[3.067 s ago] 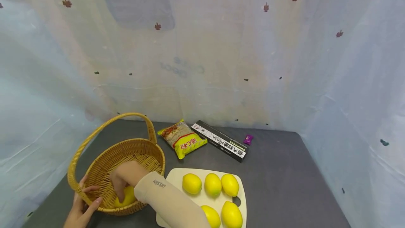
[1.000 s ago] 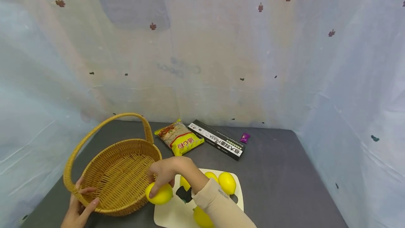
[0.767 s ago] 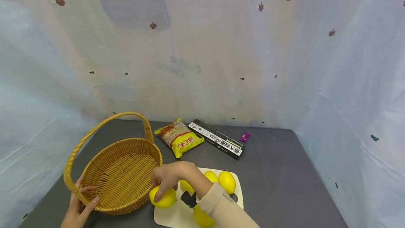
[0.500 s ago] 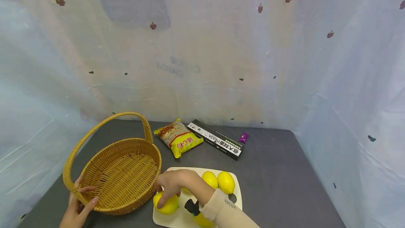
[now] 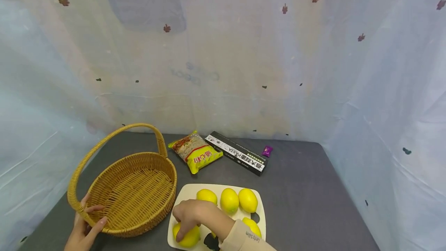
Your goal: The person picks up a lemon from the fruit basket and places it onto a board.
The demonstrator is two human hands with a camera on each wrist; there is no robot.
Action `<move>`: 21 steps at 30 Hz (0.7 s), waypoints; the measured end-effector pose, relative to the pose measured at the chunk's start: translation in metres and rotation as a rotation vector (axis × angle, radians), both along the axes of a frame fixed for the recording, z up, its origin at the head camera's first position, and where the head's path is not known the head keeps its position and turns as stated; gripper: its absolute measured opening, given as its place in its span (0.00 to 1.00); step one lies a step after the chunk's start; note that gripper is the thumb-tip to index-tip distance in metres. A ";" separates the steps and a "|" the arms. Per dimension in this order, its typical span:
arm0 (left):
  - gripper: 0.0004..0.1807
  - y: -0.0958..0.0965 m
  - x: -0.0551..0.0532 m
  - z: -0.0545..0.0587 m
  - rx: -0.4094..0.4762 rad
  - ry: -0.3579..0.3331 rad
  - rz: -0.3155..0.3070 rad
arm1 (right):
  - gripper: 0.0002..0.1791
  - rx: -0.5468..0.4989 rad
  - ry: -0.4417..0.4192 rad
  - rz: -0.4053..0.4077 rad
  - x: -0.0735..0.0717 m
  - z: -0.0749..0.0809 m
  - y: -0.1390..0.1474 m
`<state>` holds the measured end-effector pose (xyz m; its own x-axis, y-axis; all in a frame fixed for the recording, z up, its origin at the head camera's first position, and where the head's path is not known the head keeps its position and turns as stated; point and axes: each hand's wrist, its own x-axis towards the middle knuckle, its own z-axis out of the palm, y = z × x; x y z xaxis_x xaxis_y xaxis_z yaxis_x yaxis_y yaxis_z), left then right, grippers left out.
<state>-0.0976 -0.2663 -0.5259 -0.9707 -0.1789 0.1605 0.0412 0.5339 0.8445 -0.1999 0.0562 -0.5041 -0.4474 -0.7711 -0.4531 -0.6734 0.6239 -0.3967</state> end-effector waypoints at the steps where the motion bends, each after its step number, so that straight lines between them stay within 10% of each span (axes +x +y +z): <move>1: 0.32 0.000 0.000 0.000 0.002 0.003 -0.001 | 0.16 0.013 0.007 -0.009 0.004 0.007 0.000; 12: 0.25 0.002 0.000 -0.002 -0.028 0.046 0.012 | 0.17 -0.038 0.049 -0.022 -0.005 -0.015 0.007; 21: 0.31 0.002 -0.001 -0.003 -0.033 0.053 0.010 | 0.16 0.024 0.129 -0.115 0.025 0.050 0.007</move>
<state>-0.0984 -0.2643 -0.5285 -0.9588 -0.1826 0.2177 0.0798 0.5622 0.8231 -0.1749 0.0629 -0.4543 -0.5878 -0.7012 -0.4036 -0.6413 0.7079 -0.2959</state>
